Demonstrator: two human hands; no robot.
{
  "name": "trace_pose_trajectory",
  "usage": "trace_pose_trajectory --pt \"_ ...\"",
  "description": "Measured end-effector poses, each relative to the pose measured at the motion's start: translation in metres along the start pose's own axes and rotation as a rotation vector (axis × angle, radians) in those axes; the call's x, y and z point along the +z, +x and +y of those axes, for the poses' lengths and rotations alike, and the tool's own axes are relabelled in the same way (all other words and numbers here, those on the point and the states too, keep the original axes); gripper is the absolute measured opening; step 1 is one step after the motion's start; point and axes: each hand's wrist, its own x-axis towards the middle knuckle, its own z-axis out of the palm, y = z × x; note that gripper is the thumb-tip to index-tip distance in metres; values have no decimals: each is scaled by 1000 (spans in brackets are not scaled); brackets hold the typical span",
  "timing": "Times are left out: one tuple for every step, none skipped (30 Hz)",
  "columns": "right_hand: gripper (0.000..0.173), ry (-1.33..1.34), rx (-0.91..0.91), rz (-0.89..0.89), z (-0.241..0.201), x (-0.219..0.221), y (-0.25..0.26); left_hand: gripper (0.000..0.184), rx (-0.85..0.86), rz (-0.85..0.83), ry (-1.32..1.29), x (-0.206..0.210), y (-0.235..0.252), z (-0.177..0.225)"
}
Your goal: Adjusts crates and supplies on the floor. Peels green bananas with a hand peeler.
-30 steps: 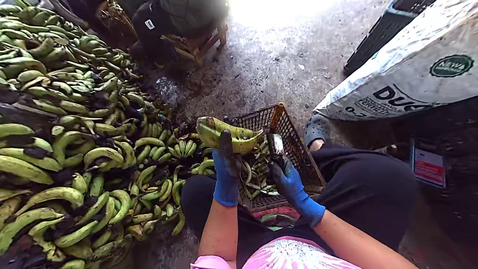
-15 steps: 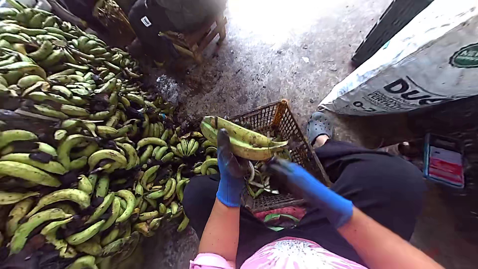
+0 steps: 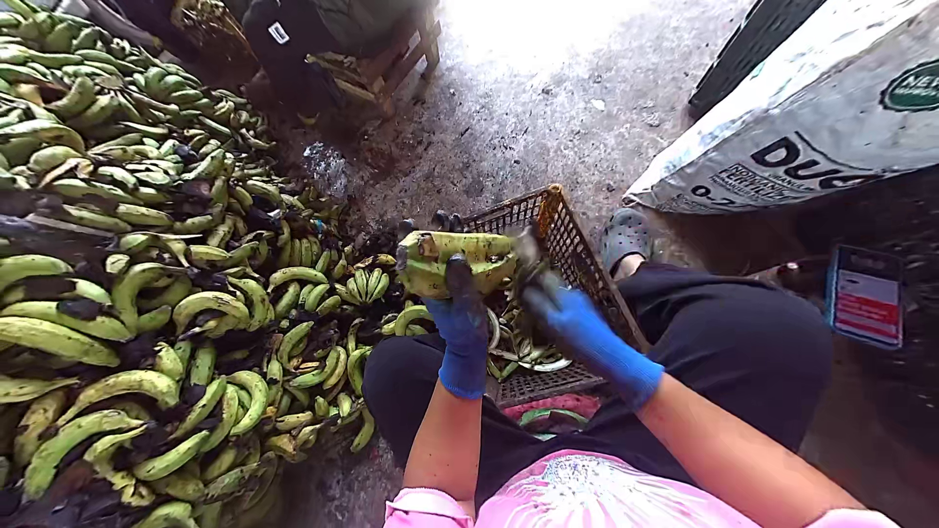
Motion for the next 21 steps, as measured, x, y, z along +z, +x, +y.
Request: trace_pose_trajectory --pt "44 -29 192 -172 19 8 1 26 -62 5 -59 -1 4 10" --pt "44 -22 292 -286 29 10 4 26 -125 -13 -118 -3 14 17" --pt "41 7 331 -331 31 6 8 29 -171 -49 -181 -7 28 21" --pt "39 102 347 -342 23 -3 8 34 -218 -105 -256 -15 37 22" --pt "38 221 331 -312 9 -15 11 37 -319 -170 -359 -23 44 22" --pt "37 290 264 -254 -6 -32 21 38 -439 -232 -457 -28 51 22" --pt "40 271 144 -169 -18 -51 35 39 -524 -285 -478 -29 59 21" --pt "42 168 -19 -67 -31 -68 48 41 -570 -330 -461 -27 67 22" --pt "43 36 -209 36 -39 -83 61 44 -585 -352 -428 -22 72 26" --pt "45 -106 -382 121 -46 -97 71 45 -581 -379 -410 -17 78 31" --pt "49 -223 -533 159 -49 -110 83 47 -573 -416 -408 -12 83 37" --pt "52 -306 -631 195 -47 -119 95 52 -567 -453 -422 -8 88 41" --pt "53 -332 -653 243 -42 -122 106 57 -569 -473 -434 -7 92 39" --pt "52 -305 -614 292 -34 -121 115 58 -571 -470 -434 -6 94 35" --pt "51 -254 -543 331 -26 -116 121 55 -573 -452 -423 -5 93 29" --pt "53 -206 -465 362 -21 -110 126 55 -589 -434 -427 -6 93 21" --pt "54 -180 -411 366 -19 -103 129 57 -617 -433 -430 -8 94 12" --pt "53 -186 -407 357 -20 -96 128 56 -633 -427 -403 -10 93 3" --pt "50 -237 -451 340 -22 -91 125 56 -641 -422 -369 -12 92 -3" --pt "46 -313 -504 325 -24 -87 121 59 -653 -430 -352 -15 91 -7" --pt "44 -400 -554 326 -25 -84 120 59 -651 -431 -329 -15 90 -5"
